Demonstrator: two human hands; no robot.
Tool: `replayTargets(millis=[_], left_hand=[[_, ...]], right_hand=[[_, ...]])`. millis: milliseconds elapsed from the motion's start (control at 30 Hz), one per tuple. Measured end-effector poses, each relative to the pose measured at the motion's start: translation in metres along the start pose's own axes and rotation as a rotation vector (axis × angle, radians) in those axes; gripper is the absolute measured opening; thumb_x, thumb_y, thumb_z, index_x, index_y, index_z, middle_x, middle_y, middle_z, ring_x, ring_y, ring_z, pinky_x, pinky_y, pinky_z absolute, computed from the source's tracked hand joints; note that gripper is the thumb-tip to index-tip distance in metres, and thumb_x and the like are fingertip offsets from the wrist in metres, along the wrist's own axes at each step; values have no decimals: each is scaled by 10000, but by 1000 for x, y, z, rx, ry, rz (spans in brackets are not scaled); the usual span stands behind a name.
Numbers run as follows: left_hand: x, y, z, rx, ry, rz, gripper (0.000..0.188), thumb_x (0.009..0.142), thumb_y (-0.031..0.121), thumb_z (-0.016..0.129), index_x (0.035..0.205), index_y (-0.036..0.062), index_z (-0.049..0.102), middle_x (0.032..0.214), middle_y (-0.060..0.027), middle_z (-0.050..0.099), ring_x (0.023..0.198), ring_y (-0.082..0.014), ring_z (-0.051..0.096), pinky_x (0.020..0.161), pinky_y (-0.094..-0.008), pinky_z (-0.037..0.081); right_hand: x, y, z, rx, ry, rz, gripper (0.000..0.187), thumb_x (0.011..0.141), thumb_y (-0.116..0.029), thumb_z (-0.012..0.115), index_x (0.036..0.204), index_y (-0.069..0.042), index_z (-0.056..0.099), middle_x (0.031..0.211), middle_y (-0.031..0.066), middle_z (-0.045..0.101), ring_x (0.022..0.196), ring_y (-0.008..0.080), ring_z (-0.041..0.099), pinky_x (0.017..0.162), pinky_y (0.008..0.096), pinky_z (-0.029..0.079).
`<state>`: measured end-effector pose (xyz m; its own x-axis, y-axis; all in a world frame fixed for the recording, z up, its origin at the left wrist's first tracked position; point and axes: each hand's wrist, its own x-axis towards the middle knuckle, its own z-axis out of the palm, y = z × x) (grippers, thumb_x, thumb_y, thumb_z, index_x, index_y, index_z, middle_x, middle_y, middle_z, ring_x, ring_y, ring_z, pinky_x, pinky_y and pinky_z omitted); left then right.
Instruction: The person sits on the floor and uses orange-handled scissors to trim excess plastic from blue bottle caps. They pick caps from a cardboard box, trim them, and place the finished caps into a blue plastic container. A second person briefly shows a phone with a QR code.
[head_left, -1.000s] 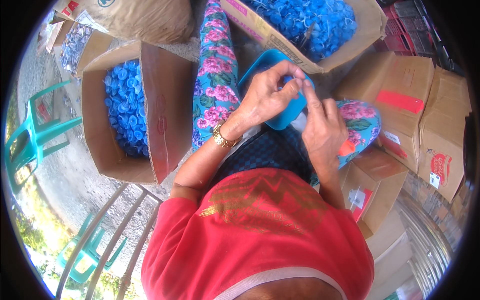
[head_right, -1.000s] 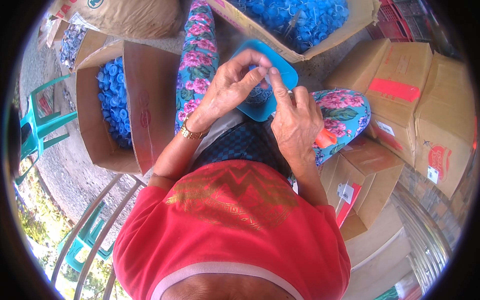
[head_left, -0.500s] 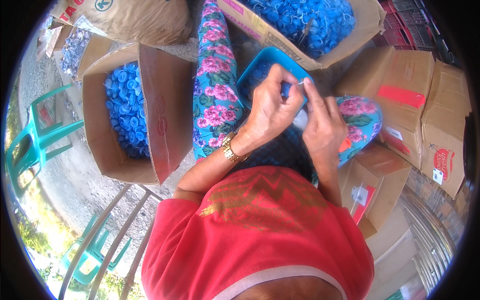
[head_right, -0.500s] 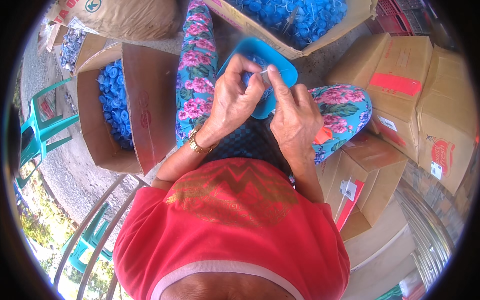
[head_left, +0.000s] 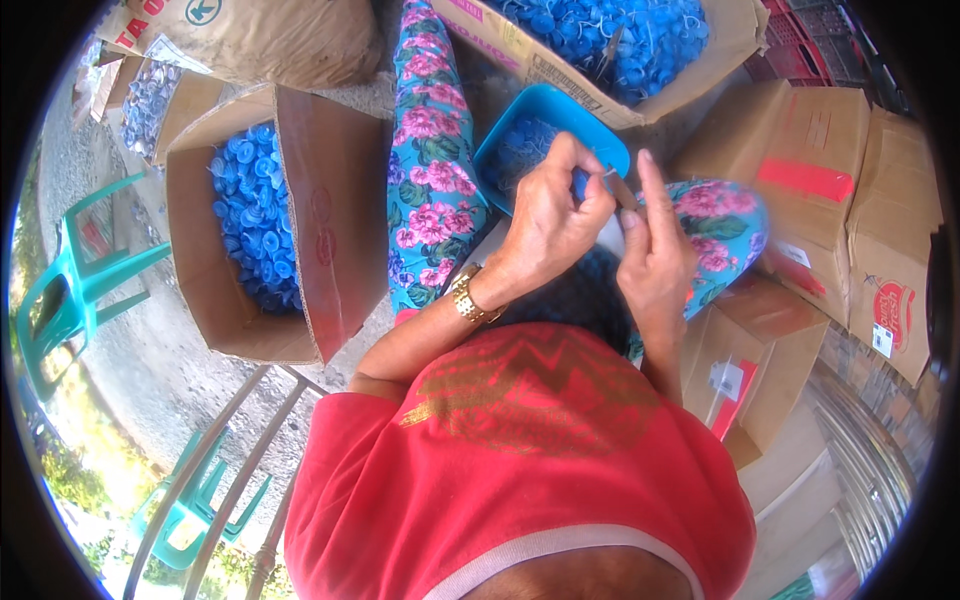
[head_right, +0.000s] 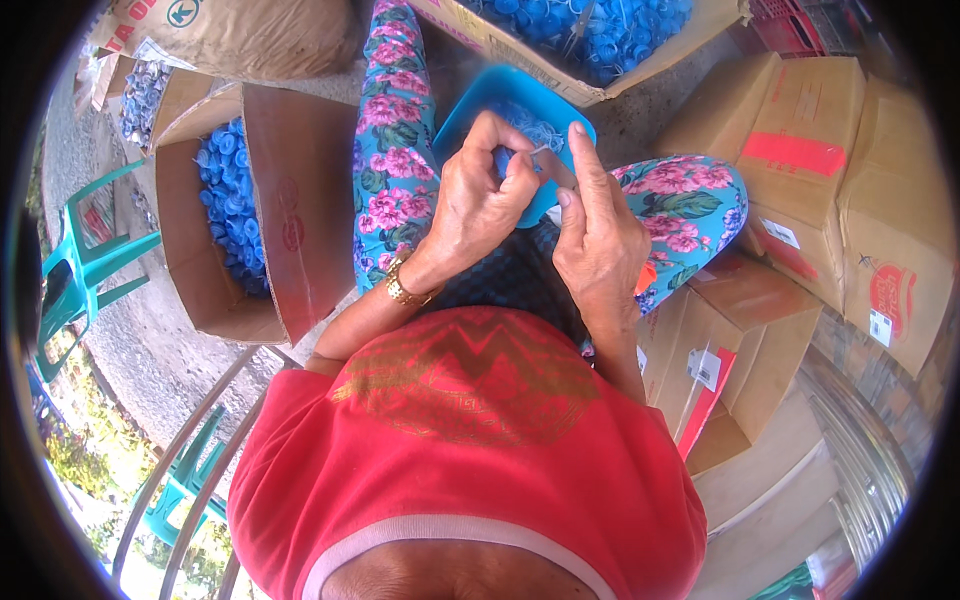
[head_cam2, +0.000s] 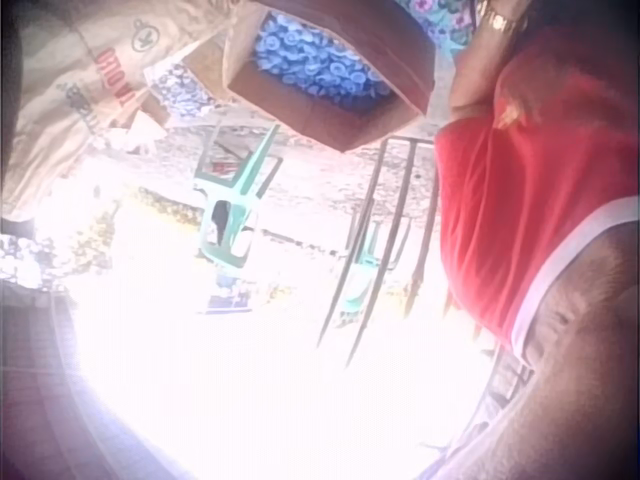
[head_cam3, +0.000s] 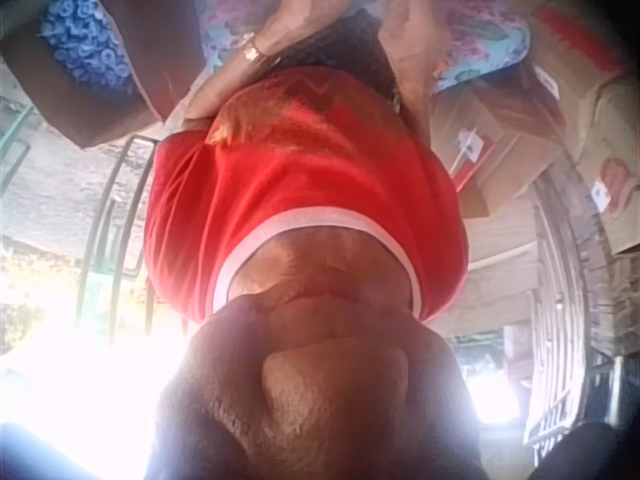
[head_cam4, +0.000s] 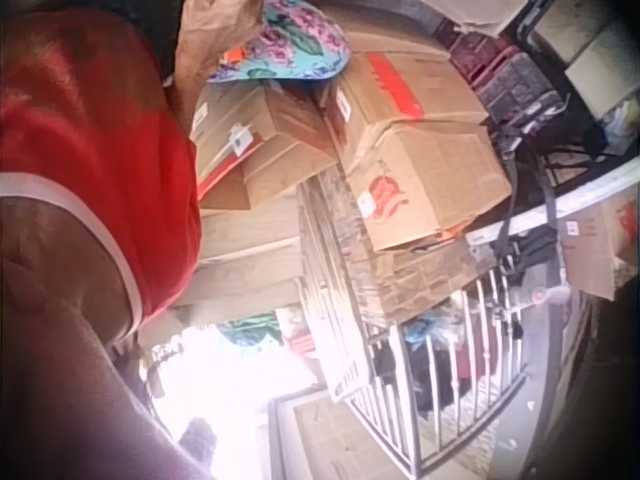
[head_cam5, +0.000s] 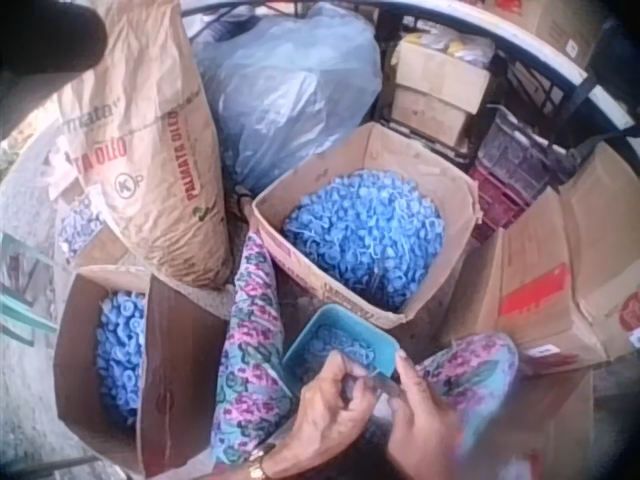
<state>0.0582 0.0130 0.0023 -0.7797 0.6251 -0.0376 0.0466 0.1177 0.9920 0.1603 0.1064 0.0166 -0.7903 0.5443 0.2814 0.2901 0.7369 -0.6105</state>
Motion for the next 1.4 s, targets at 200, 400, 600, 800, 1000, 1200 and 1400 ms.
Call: replayTargets(millis=[200, 400, 600, 800, 1000, 1200, 1400], left_hand=[[3, -3, 8, -42, 4, 92, 85, 899, 42, 521, 952, 16, 461, 787, -79, 557, 668, -119, 535, 586, -284, 450], [3, -16, 13, -136, -19, 183, 88, 889, -2, 513, 953, 18, 456, 850, -149, 507, 763, -289, 539, 674, -357, 443], [0, -8, 7, -271, -92, 1, 83, 897, -3, 515, 966, 24, 478, 944, -132, 478, 866, -264, 492, 782, -346, 423], [1, -9, 12, -214, -2, 188, 92, 886, -3, 534, 959, 43, 501, 1019, -123, 463, 991, -257, 453, 876, -348, 393], [3, -14, 11, -86, -13, 295, 91, 900, 16, 538, 980, 51, 510, 1088, -126, 444, 1041, -236, 450, 904, -333, 392], [-2, -15, 11, -194, -78, 252, 84, 957, 65, 512, 1037, 60, 488, 1115, -77, 439, 997, -139, 487, 824, -269, 448], [-7, -13, 9, -270, -73, 125, 76, 912, -11, 530, 967, 35, 505, 993, -91, 440, 929, -181, 492, 798, -284, 435]], right_hand=[[3, 0, 0, -84, 20, 4, 489, 853, -69, 583, 1331, -140, 508, 1012, 132, 668, 796, 302, 676, 612, 375, 535], [3, 0, 5, -55, -27, 28, 490, 854, -80, 591, 1332, -135, 500, 998, 140, 670, 790, 304, 678, 602, 377, 531], [3, 2, 9, -35, -22, 36, 494, 859, -85, 589, 1340, -134, 484, 988, 146, 674, 765, 316, 677, 600, 390, 527], [3, -5, 2, 71, -95, 144, 478, 885, -109, 563, 1352, -142, 466, 1012, 172, 665, 759, 337, 670, 610, 398, 523], [4, -5, 7, 44, -49, 92, 437, 898, -123, 546, 1330, -141, 485, 1004, 175, 661, 786, 339, 666, 623, 398, 525], [9, -2, 4, 15, -45, 81, 418, 904, -154, 536, 1319, -133, 495, 1005, 158, 662, 807, 320, 671, 621, 383, 529], [8, 1, 0, -36, -78, 51, 474, 897, -170, 542, 1357, -113, 444, 1023, 151, 665, 808, 311, 675, 630, 376, 534]])
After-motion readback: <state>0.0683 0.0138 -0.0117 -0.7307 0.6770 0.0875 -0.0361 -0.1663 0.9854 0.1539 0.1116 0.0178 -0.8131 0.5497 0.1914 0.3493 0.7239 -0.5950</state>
